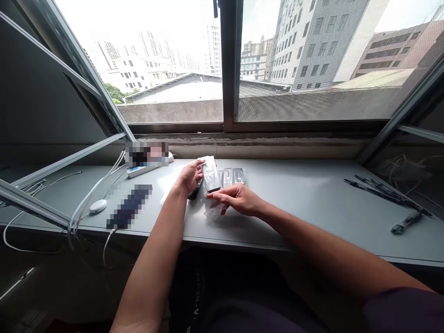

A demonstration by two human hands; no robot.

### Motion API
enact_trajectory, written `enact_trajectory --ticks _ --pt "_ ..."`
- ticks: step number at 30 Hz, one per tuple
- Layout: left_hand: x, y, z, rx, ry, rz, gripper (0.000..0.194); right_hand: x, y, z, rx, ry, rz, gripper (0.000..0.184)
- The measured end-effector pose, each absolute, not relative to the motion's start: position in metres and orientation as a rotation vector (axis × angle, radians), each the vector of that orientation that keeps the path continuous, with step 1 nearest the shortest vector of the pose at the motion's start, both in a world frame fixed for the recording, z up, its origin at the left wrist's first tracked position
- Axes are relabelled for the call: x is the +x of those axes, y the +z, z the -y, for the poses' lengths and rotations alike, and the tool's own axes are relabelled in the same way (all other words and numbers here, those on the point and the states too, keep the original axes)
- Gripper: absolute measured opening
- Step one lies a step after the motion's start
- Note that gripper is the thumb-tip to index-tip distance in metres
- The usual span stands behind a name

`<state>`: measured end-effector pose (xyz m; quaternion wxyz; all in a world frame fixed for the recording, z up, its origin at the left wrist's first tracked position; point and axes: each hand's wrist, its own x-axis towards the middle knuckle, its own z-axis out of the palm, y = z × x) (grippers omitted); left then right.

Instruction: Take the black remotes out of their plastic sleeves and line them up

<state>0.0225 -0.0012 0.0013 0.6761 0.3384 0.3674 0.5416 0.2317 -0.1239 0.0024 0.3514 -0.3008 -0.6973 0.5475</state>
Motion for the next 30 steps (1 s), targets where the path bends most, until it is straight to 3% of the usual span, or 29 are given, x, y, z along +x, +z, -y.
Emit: enact_trajectory --ticks 16,24,30 --pt "0.016 0.0 0.003 0.957 1.285 -1.077 0.015 0.226 -0.014 0.121 -0.776 1.449 1.919 0.055" --pt "0.015 -0.003 -0.003 1.057 1.329 -1.091 0.019 0.221 -0.006 0.124 -0.768 1.846 1.804 0.095" --pt "0.013 -0.008 -0.008 1.27 1.326 -1.266 0.026 0.224 -0.003 0.125 -0.781 1.922 1.769 0.068"
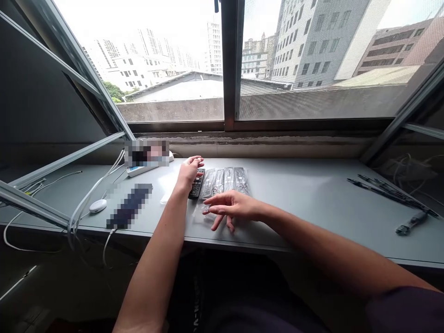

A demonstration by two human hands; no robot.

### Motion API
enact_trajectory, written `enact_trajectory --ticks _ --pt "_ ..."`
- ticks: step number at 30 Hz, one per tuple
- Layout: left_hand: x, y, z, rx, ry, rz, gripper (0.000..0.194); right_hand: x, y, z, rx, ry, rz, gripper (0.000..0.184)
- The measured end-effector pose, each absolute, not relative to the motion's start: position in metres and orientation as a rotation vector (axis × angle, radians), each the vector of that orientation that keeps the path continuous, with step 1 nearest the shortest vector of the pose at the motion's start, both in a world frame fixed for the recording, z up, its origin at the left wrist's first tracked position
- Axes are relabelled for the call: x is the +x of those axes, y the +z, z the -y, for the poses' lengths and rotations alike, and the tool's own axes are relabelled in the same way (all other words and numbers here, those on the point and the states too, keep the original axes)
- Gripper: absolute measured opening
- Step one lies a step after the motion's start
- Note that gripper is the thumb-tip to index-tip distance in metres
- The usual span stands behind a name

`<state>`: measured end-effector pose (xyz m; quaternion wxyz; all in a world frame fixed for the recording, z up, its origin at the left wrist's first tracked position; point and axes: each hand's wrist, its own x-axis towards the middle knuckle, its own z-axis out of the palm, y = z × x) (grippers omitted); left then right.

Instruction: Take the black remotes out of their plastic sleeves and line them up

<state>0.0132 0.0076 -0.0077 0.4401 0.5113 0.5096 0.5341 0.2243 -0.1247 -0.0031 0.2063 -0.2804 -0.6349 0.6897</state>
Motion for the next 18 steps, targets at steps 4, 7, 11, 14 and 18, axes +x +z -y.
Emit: enact_trajectory --ticks 4,7,11,14,18 --pt "0.01 -0.009 -0.005 1.622 1.338 -1.516 0.03 0.226 -0.001 0.126 -0.794 1.956 1.703 0.071" --pt "0.008 -0.009 0.001 1.929 1.251 -1.702 0.03 0.229 -0.001 0.125 -0.782 1.946 1.646 0.072" --pt "0.009 -0.008 0.008 2.07 1.092 -1.941 0.037 0.232 -0.001 0.122 -0.758 1.883 1.576 0.067" --pt "0.008 -0.008 0.011 2.029 0.972 -2.122 0.042 0.233 0.0 0.122 -0.761 1.854 1.53 0.065" --pt "0.001 -0.005 0.01 1.915 0.855 -2.229 0.047 0.233 0.003 0.123 -0.75 1.838 1.499 0.061"
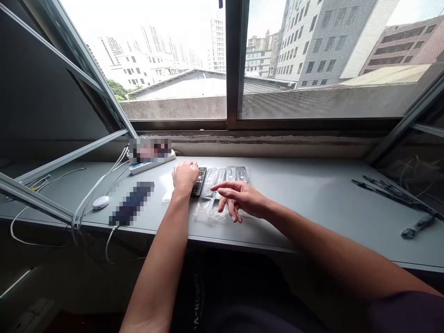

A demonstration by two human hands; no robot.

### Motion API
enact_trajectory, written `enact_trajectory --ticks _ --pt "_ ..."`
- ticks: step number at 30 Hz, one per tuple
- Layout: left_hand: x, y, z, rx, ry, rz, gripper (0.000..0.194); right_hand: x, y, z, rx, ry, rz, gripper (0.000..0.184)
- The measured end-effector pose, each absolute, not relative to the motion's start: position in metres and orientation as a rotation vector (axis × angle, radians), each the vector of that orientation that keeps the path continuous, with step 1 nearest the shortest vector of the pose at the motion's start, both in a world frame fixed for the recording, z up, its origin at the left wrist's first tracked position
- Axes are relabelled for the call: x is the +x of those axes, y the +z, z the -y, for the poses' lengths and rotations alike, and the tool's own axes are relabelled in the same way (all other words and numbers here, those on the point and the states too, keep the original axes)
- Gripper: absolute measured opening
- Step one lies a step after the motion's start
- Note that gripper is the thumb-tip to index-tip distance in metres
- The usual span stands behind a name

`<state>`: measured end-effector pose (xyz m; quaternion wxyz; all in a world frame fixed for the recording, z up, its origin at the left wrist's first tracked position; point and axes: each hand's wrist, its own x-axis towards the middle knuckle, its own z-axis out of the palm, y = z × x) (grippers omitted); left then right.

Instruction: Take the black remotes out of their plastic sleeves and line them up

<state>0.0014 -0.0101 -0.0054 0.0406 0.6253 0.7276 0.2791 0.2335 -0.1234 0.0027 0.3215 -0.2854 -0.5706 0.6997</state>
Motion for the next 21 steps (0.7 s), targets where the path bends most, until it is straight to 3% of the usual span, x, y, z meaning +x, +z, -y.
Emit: enact_trajectory --ticks 9,21 --pt "-0.015 -0.009 0.003 1.763 0.653 -2.325 0.051 0.234 0.004 0.123 -0.736 1.829 1.498 0.057" --pt "-0.014 -0.019 -0.003 1.824 0.718 -2.29 0.046 0.235 0.005 0.123 -0.72 1.815 1.5 0.055"
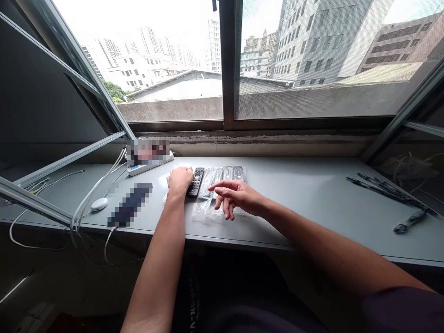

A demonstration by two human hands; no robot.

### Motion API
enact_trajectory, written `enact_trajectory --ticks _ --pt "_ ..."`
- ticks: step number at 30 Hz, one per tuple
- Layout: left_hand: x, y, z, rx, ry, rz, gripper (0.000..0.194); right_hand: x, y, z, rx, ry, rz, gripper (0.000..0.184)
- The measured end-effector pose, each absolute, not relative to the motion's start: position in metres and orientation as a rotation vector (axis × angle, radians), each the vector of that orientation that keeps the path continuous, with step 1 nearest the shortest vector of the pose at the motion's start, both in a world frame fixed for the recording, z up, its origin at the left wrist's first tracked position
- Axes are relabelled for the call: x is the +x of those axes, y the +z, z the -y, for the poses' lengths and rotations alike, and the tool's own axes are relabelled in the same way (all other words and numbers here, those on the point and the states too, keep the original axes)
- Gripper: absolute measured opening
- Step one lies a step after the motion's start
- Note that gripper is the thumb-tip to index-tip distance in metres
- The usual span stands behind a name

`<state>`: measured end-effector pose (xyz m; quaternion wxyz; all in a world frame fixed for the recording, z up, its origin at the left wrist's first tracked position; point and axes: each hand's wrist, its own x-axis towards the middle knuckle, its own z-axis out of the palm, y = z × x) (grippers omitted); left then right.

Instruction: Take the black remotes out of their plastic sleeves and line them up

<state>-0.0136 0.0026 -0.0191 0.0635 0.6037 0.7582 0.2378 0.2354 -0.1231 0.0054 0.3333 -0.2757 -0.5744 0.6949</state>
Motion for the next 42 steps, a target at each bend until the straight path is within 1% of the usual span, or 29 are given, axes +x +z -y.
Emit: enact_trajectory --ticks 6,9,11,13,16,18,22,26,29,33,37,40,42 --pt "-0.01 -0.014 0.001 1.827 0.6 -2.289 0.053 0.235 0.005 0.123 -0.735 1.816 1.505 0.056" --pt "-0.007 -0.012 0.006 1.845 0.601 -2.249 0.051 0.234 0.006 0.124 -0.754 1.81 1.499 0.057" --pt "-0.005 -0.009 0.009 1.848 0.726 -2.225 0.047 0.233 0.006 0.124 -0.764 1.794 1.487 0.056" --pt "-0.004 -0.006 0.01 1.855 0.979 -2.158 0.048 0.232 0.006 0.123 -0.766 1.765 1.471 0.056" --pt "-0.002 -0.001 0.007 1.779 1.4 -1.879 0.068 0.232 0.004 0.122 -0.769 1.725 1.456 0.054" --pt "0.0 0.002 0.004 1.596 1.558 -1.612 0.081 0.231 0.003 0.121 -0.778 1.693 1.451 0.052" --pt "0.008 0.01 0.003 1.173 1.587 -1.061 0.097 0.23 0.0 0.119 -0.821 1.542 1.44 0.045" --pt "0.015 0.018 0.011 0.994 1.575 -0.733 0.1 0.231 -0.002 0.117 -0.891 1.279 1.527 0.037" --pt "0.018 0.021 0.017 0.989 1.535 -0.639 0.094 0.233 0.0 0.117 -0.962 1.119 1.628 0.034" --pt "0.019 0.02 0.02 0.987 1.459 -0.638 0.076 0.233 0.005 0.12 -0.984 1.136 1.707 0.035" --pt "0.018 0.013 0.016 1.013 1.418 -0.624 0.048 0.231 0.006 0.122 -0.95 1.16 1.619 0.038" --pt "0.016 0.007 0.012 1.004 1.397 -0.61 0.023 0.232 0.004 0.12 -0.983 1.102 1.51 0.038" --pt "0.015 0.006 0.011 0.944 1.363 -0.578 0.011 0.235 0.003 0.116 -0.995 1.06 1.428 0.04"
